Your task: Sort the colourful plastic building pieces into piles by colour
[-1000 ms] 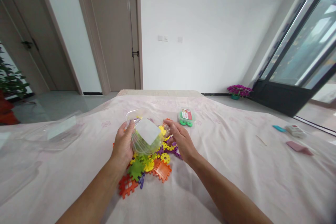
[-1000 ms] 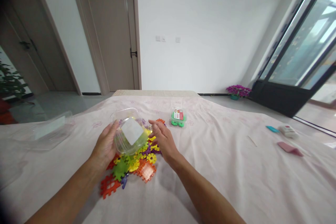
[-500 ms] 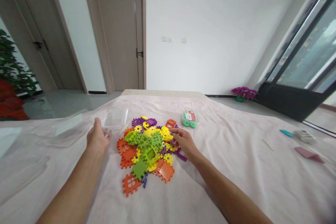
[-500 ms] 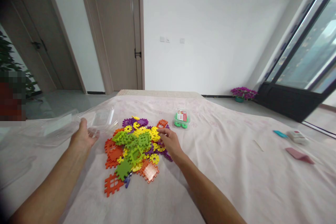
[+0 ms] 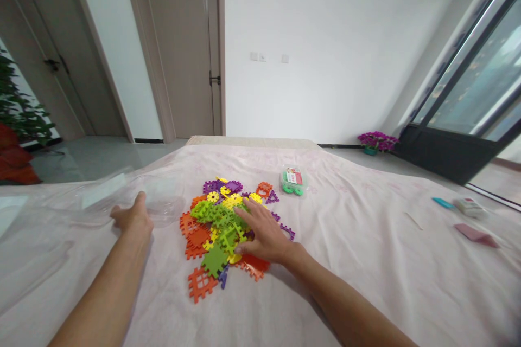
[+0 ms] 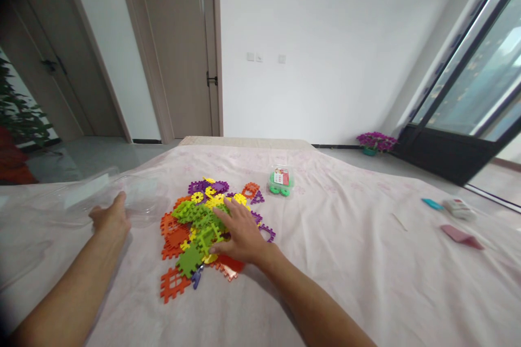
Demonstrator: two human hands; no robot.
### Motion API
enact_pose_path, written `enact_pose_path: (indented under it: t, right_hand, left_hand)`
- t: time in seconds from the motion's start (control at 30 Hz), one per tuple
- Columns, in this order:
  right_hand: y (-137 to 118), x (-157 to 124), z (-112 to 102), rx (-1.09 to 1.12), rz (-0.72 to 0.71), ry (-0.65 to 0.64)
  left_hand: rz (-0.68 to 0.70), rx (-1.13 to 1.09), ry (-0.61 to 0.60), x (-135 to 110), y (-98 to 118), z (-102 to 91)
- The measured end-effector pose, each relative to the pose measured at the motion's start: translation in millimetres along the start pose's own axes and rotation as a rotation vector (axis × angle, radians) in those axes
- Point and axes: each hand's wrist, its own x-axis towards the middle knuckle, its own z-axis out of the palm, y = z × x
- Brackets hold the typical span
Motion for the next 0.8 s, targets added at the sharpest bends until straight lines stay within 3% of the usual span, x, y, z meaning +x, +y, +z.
enact_pose_path:
  t: [0.07,0.13,0.33,0.47,0.53,0.63,0.73,0.8]
  right_hand:
    - [-5,3,3,-0.012,-0.024,-0.04]
    - [-5,4,4,0.009,-0.029,-0.03]
    - [8,3,3,0.128,0.036,0.16]
    - [13,3,4,0.207,0.106,0.296]
    - [15,5,3,0.226,0.185,0.358]
    - [19,6,0,0.217,0.29,0.433]
    - [22,6,-2,0.238,0.35,0.48]
    - [24,4,-2,0.296,0.372,0.493]
  left_hand:
    - [-0.146,0.102,0.206,-5,1,-1.0]
    - [-0.206,0.158,0.307,-9,-1,-0.9]
    - [-0.018,0.054,0.419,-12,-17,0.6]
    - [0.191,0.043,0.417,-26,-12,1.1]
    - [0.422,0.034,0.273,-42,-6,3.0]
    - [0.757,0.108,-0.166,-69,1,8.4]
    - [0.937,0.26,-0.586,-87,1,16.1]
    - [0.977,0.363,-0.753,-92,-1,21.4]
